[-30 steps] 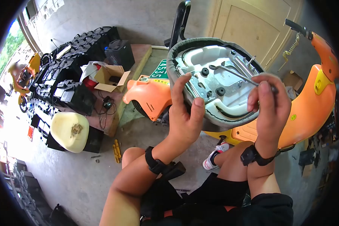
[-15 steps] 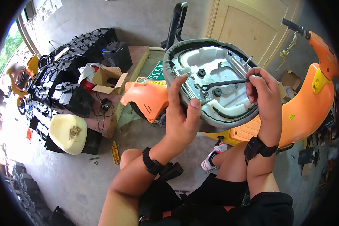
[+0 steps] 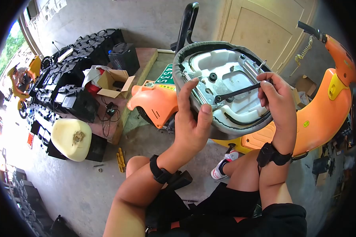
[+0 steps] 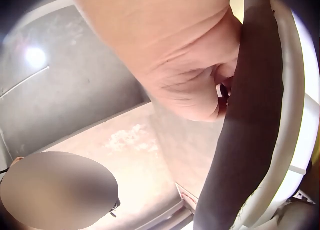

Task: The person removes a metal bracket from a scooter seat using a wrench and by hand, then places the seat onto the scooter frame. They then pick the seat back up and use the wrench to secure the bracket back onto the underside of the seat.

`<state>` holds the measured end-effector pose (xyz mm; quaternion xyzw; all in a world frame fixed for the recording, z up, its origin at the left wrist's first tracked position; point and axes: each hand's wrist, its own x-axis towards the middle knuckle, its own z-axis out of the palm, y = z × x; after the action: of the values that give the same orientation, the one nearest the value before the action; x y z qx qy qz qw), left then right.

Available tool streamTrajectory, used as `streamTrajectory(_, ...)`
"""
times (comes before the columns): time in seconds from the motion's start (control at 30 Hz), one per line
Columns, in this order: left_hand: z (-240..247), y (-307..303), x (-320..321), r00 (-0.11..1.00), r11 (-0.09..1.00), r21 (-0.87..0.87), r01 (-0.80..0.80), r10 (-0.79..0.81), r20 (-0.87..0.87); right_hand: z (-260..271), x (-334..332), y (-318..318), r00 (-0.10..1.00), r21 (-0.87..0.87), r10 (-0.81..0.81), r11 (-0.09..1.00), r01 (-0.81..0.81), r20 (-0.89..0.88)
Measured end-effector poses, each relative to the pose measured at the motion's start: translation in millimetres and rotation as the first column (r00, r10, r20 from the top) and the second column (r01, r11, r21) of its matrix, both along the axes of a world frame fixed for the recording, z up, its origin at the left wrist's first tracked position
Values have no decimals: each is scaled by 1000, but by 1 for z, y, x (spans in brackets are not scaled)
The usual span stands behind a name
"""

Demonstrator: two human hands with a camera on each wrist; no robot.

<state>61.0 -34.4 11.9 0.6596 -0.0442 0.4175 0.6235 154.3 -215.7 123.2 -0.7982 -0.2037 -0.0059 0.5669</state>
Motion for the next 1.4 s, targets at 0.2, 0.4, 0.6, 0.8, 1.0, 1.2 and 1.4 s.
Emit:
streamTrajectory(0.2, 0, 0, 2, 999, 999, 25, -36, 34, 41, -9, 12, -1, 995, -259, -79, 961, 94, 68)
streamTrajectory(0.4, 0, 0, 1, 1000, 1000, 13, -16, 16, 26, -9, 20, -3, 985, -297, -61, 949, 108, 164)
streamTrajectory(0.6, 0, 0, 0, 1000, 1000, 1, -7, 7, 4, -10, 22, -5, 986, -310, -52, 945, 99, 156)
streamTrajectory(0.8, -1, 0, 2, 999, 1000, -4, -13, 13, 31, 1, -3, -11, 965, -338, -98, 924, 180, 244)
streamTrajectory(1.0, 0, -1, 3, 999, 1000, 9, -28, 28, 29, 6, -31, -15, 935, -380, -91, 897, 227, 342)
streamTrajectory(1.2, 4, -2, 1, 998, 1000, 13, -25, 24, 62, 12, -63, -15, 938, -405, -53, 893, 199, 344)
streamTrajectory(1.4, -12, -1, 15, 992, 1000, -13, 6, -4, 124, 6, -92, -14, 852, -409, 228, 912, -18, 472)
